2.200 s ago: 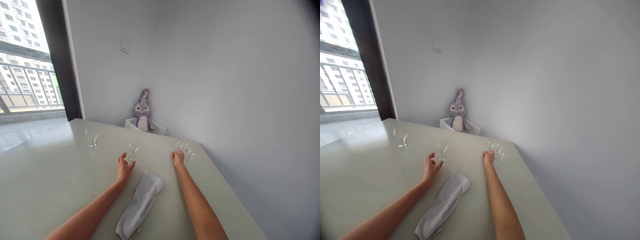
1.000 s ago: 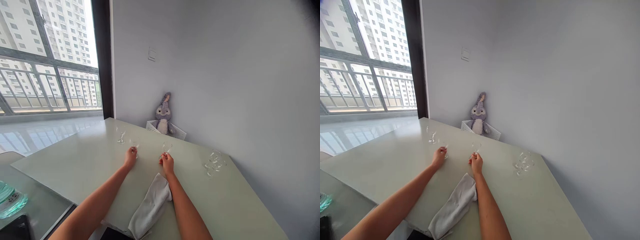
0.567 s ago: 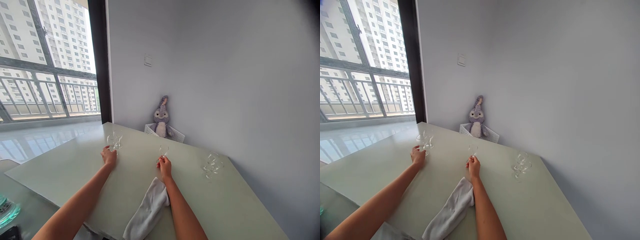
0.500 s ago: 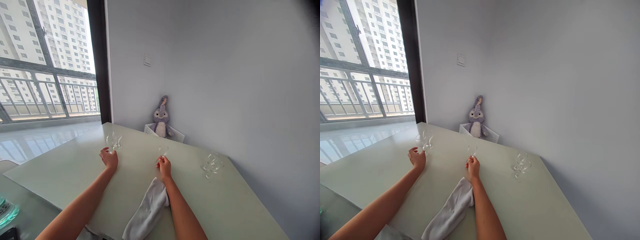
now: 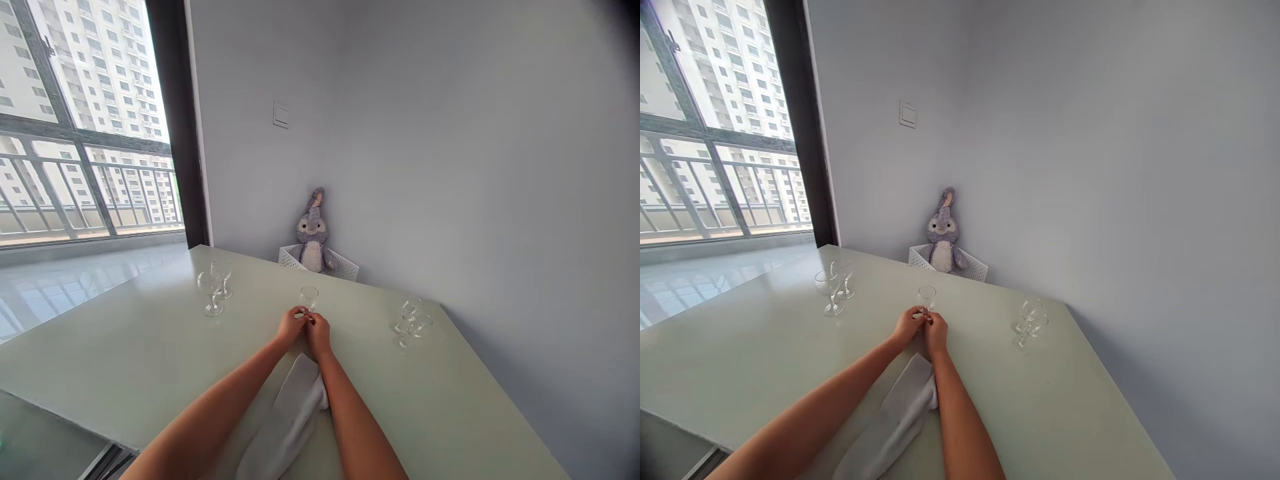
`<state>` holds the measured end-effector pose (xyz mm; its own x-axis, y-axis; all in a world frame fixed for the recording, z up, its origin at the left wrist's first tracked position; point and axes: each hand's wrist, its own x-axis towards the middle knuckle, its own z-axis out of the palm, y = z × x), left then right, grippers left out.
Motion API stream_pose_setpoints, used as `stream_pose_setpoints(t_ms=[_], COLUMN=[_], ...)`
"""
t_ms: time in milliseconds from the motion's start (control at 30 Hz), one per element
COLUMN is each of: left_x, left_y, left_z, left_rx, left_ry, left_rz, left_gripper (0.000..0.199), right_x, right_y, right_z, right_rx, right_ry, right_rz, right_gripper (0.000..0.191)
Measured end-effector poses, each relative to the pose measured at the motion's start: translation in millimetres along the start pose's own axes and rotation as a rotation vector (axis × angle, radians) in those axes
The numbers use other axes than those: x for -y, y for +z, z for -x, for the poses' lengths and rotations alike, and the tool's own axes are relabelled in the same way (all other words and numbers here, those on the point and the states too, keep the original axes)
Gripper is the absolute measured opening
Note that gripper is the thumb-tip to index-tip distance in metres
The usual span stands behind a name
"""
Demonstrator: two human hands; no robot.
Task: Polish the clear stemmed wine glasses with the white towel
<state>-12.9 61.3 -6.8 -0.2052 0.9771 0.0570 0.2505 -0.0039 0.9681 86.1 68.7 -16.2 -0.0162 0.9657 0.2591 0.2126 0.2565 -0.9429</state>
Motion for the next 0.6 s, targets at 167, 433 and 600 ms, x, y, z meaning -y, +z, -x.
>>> stream_pose_setpoints(t_ms=[167, 433, 600], left_x=[9.7, 24.7, 33.4], left_y=[-14.1, -89.6, -116.2], left_z=[-13.8, -45.5, -48.9], left_rx=[-0.110, -0.384, -0.515], left_ry=[-0.017, -0.078, -0.051], left_rz=[-0.005, -0.015, -0.097], left_gripper=[0.013, 0.019, 0.022], right_x=[-2.7, -0.1, 1.8], right_y=[3.0, 3.4, 2.2], right_z=[-2.0, 0.1, 1.4], right_rx=[-0.007, -0.015, -0.012], right_ry=[0.059, 0.106, 0.122], right_rz=[0.004, -0.043, -0.085], right_gripper=[0.024, 0.019, 0.018])
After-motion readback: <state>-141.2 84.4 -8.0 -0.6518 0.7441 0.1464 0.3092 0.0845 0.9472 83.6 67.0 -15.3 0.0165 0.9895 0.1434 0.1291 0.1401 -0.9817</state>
